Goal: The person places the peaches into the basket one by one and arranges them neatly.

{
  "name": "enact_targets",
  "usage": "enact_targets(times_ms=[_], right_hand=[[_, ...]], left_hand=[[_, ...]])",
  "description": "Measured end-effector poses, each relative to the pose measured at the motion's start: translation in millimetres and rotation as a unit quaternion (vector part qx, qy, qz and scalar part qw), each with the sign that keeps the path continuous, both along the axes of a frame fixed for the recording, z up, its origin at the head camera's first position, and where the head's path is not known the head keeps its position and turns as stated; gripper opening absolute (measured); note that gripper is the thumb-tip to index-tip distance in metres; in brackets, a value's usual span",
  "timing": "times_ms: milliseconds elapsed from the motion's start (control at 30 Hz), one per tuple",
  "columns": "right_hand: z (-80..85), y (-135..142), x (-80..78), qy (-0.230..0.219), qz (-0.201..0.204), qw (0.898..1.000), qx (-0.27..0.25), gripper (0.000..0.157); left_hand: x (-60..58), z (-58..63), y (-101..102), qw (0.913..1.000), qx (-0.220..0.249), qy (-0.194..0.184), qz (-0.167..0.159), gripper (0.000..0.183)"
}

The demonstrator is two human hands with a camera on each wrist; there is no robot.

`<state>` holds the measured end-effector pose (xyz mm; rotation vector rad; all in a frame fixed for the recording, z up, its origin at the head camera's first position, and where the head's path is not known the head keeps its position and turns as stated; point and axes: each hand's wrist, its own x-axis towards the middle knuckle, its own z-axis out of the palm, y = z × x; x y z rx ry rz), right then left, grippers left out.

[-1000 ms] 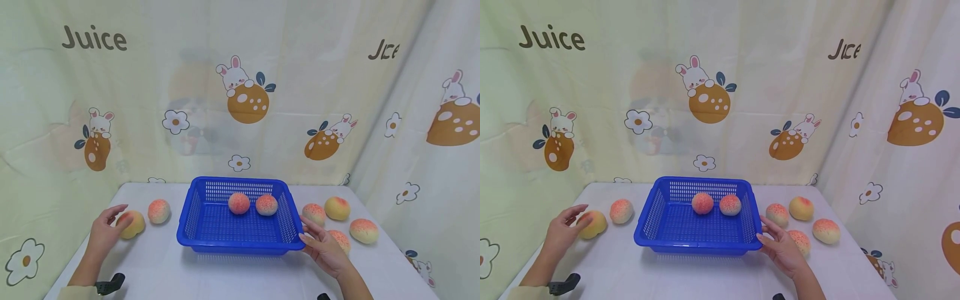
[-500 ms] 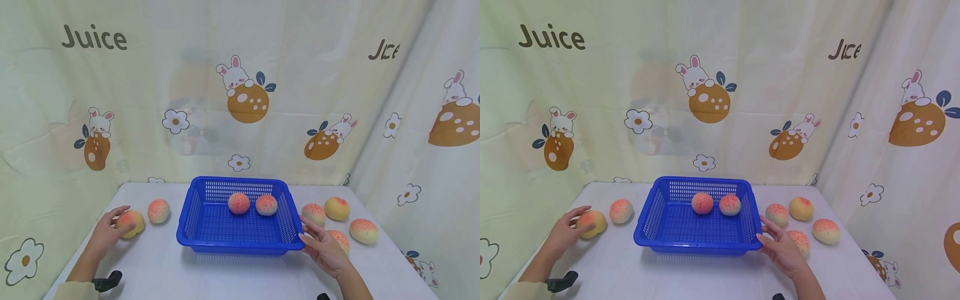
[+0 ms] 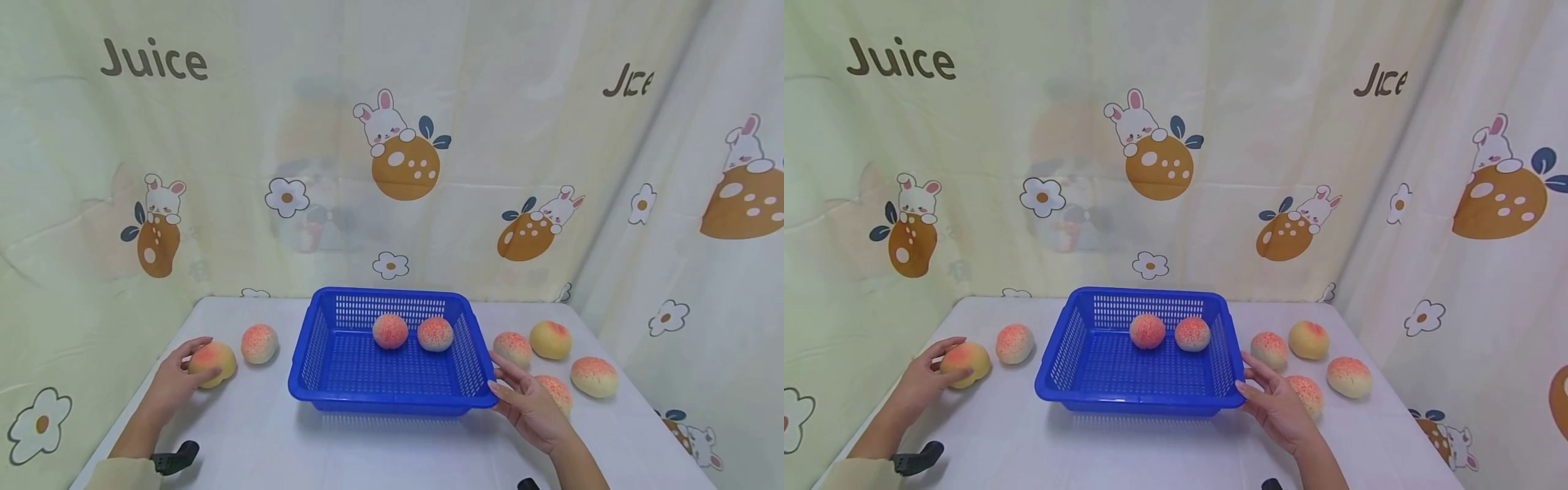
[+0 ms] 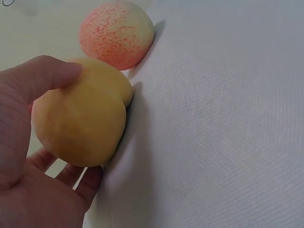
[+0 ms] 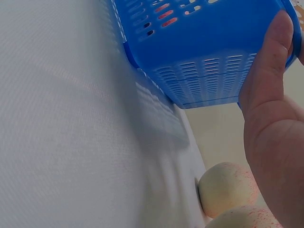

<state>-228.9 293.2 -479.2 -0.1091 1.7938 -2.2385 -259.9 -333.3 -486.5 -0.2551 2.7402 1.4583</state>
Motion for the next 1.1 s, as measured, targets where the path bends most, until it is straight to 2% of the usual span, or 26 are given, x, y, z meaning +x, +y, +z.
enact_targets(times_ms=[367, 700, 900, 1100], right_hand=[[0.8, -0.4, -0.3, -0.001, -0.001, 1.0, -0.002, 0.067], [-1.3, 1.8, -0.8, 0.02, 0.022, 0.999, -0.015, 0.068], [-1.5, 1.9, -0.3, 0.019, 0.024, 0.999, -0.014, 0.069], [-1.4, 1.4, 0.1, 0.012, 0.014, 1.0, -0.006, 0.069]], left_hand=[[-0.2, -1.2, -1.3, 0.9998, 0.008, 0.0, 0.016, 0.082], [0.3, -0.2, 1.1, 0.9991, 0.021, -0.001, 0.038, 0.083], [1.2, 0.4, 3.9, 0.9987, 0.029, 0.021, 0.035, 0.083], [0.5, 8.7, 9.5, 0.9989, 0.013, 0.037, 0.026, 0.079]])
